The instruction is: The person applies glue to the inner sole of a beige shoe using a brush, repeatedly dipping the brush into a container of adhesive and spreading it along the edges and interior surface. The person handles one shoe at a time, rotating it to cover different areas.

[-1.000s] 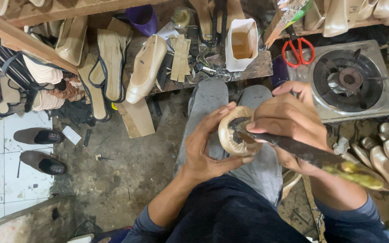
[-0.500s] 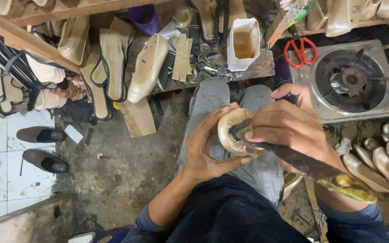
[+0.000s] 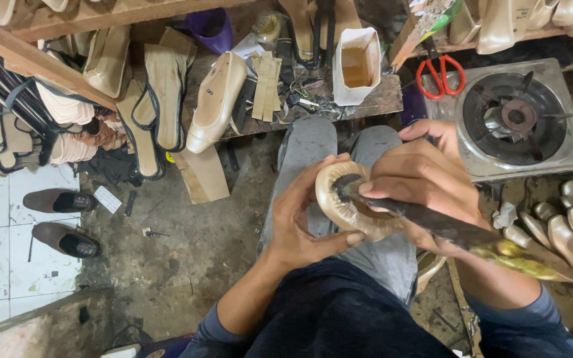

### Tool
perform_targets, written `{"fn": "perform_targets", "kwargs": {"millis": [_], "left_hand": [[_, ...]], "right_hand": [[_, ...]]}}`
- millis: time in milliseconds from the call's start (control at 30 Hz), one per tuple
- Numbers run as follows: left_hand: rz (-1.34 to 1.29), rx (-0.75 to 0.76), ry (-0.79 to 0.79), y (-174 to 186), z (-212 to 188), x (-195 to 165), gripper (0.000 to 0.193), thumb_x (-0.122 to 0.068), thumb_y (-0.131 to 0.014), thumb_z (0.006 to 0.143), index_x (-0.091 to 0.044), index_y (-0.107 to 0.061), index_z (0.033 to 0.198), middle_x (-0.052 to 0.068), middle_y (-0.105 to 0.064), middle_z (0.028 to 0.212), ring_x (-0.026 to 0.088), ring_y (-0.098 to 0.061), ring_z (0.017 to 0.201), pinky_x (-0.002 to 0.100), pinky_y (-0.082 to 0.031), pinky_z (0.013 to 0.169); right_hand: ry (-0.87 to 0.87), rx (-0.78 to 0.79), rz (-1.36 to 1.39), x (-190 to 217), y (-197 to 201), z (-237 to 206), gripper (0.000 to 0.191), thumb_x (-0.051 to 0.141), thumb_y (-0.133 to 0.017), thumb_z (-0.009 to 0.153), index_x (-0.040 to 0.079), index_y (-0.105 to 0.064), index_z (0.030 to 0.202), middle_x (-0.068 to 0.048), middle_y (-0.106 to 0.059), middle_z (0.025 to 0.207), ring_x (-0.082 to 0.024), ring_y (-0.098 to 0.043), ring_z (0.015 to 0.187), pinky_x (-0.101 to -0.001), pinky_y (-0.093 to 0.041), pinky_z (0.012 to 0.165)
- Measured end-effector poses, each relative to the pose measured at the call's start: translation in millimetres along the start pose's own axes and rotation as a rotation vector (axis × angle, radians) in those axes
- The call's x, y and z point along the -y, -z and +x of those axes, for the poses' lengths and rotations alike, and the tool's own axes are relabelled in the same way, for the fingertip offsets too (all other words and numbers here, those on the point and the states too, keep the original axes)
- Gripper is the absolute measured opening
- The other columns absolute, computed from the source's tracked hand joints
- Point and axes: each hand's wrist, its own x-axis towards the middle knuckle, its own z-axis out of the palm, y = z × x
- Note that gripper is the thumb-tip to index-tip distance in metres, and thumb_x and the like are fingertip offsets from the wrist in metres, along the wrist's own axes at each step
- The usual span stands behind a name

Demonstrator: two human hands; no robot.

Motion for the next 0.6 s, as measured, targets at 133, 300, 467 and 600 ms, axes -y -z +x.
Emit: {"fn": "perform_targets", "kwargs": {"millis": [133, 300, 467, 600], "left_hand": [[-0.134, -0.015, -0.003, -2, 1, 3, 0.095, -0.021, -0.087, 0.087, 0.004, -0.032, 0.16, 0.022, -0.05, 0.156, 0.027, -0.055, 0.143, 0.039, -0.045, 0.124], [-0.348, -0.096, 0.02, -20, 6, 3, 0.09, -0.05, -0.054, 0.108, 0.004, -0.012, 0.166, 0.023, -0.044, 0.162, 0.028, -0.048, 0.149, 0.037, -0.037, 0.124], [-0.199, -0.085, 0.004, -16, 7, 3, 0.084, -0.054, -0.032, 0.113, 0.01, -0.014, 0.165, 0.026, -0.053, 0.153, 0.03, -0.054, 0.141, 0.038, -0.039, 0.125], [-0.196, -0.062, -0.042, -11, 5, 8, 0.083, -0.052, -0.032, 0.113, 0.01, -0.016, 0.165, 0.025, -0.053, 0.154, 0.028, -0.055, 0.139, 0.035, -0.038, 0.124]], "right_hand": [[0.03, -0.006, 0.047, 2, -6, 3, 0.017, 0.015, -0.074, 0.088, 0.005, -0.069, 0.1, -0.006, -0.07, 0.095, -0.022, -0.07, 0.087, -0.0472, -0.043, 0.1], [0.039, -0.092, -0.115, 7, -16, 6, 0.021, 0.008, -0.083, 0.091, 0.001, -0.069, 0.106, -0.009, -0.068, 0.099, -0.024, -0.069, 0.089, -0.046, -0.046, 0.097], [0.02, -0.111, -0.213, 9, -16, 7, 0.021, 0.006, -0.08, 0.088, 0.002, -0.07, 0.106, -0.008, -0.069, 0.099, -0.025, -0.066, 0.09, -0.0472, -0.045, 0.096], [0.006, -0.104, -0.216, 11, -14, 9, 0.02, 0.005, -0.078, 0.09, 0.003, -0.069, 0.107, -0.008, -0.068, 0.099, -0.024, -0.066, 0.09, -0.0476, -0.044, 0.098]]}}
